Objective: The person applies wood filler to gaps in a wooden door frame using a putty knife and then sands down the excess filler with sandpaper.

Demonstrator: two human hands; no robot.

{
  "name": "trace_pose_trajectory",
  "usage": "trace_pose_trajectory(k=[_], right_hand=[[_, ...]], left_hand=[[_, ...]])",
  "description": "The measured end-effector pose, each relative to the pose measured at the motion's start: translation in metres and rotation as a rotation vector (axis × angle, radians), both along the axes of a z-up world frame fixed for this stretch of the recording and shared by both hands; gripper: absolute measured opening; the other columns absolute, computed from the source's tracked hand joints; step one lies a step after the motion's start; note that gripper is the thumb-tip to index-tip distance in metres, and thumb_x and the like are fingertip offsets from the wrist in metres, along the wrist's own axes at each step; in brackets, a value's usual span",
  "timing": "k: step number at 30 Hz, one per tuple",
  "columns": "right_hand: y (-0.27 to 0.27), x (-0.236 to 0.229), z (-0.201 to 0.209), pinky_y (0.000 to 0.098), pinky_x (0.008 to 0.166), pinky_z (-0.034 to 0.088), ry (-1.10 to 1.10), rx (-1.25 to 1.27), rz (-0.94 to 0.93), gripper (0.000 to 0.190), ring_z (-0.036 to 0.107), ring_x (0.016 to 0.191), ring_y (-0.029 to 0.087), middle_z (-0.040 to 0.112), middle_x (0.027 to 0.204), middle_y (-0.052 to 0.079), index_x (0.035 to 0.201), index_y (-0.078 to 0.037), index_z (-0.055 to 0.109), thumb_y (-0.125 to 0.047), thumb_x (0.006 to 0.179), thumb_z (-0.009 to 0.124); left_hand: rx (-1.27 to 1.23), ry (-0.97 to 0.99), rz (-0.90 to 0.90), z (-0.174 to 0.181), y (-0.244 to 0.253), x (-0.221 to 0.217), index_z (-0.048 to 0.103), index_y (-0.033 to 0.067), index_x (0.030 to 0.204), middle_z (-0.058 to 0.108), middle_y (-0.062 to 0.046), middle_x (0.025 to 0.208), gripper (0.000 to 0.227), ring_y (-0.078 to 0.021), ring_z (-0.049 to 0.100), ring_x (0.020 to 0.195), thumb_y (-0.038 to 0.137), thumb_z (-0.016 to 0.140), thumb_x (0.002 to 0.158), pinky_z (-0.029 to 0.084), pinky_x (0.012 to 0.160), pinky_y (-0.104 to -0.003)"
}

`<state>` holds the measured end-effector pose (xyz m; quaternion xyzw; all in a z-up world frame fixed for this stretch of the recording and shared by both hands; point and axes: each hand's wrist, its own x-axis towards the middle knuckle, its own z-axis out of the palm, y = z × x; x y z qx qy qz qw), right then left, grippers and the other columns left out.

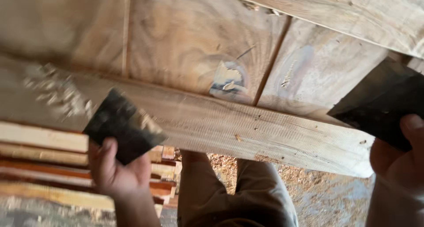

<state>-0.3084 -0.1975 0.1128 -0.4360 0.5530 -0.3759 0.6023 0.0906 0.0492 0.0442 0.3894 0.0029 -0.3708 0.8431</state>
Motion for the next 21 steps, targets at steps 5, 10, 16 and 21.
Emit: trace_pose_trajectory(k=[5,10,16,21], right_hand=[[0.047,0.065,0.027,0.0340,0.072,0.065,0.338,0.005,-0.274,0.032,0.076,0.090,0.026,0.072,0.105,0.014,0.124,0.002,0.066,0.004,0.099,0.047],[0.050,0.111,0.034,0.0355,0.071,0.056,0.807,-0.501,0.221,0.025,0.067,0.076,0.030,0.074,0.101,0.024,0.112,0.012,0.067,0.012,0.087,0.065],[0.056,0.132,0.050,0.0386,0.082,0.065,0.960,-0.693,0.711,0.034,0.077,0.099,0.028,0.075,0.114,0.015,0.119,-0.001,0.073,0.009,0.089,0.064],[0.100,0.165,0.019,0.0257,0.048,0.057,0.942,-0.800,0.855,0.046,0.076,0.078,0.016,0.080,0.110,0.011,0.128,-0.002,0.071,0.010,0.084,0.059]], left_hand=[[0.109,-0.003,-0.065,0.013,-0.004,0.023,0.058,-0.0088,0.137,0.069,-0.019,0.127,0.030,-0.0276,0.068,0.121,0.001,0.058,0.109,0.051,0.113,-0.043],[0.097,-0.030,-0.205,0.008,-0.013,0.037,0.058,-0.0099,0.134,0.069,-0.020,0.126,0.028,-0.0279,0.067,0.119,0.002,0.060,0.109,0.052,0.113,-0.041],[0.078,0.019,-0.303,0.016,-0.021,0.043,0.057,-0.0089,0.136,0.069,-0.019,0.126,0.032,-0.0282,0.066,0.119,0.003,0.058,0.106,0.052,0.111,-0.043],[-0.043,0.033,-0.414,0.022,-0.027,0.045,0.058,-0.0095,0.135,0.068,-0.022,0.126,0.027,-0.0299,0.067,0.119,0.001,0.057,0.110,0.051,0.111,-0.044]])
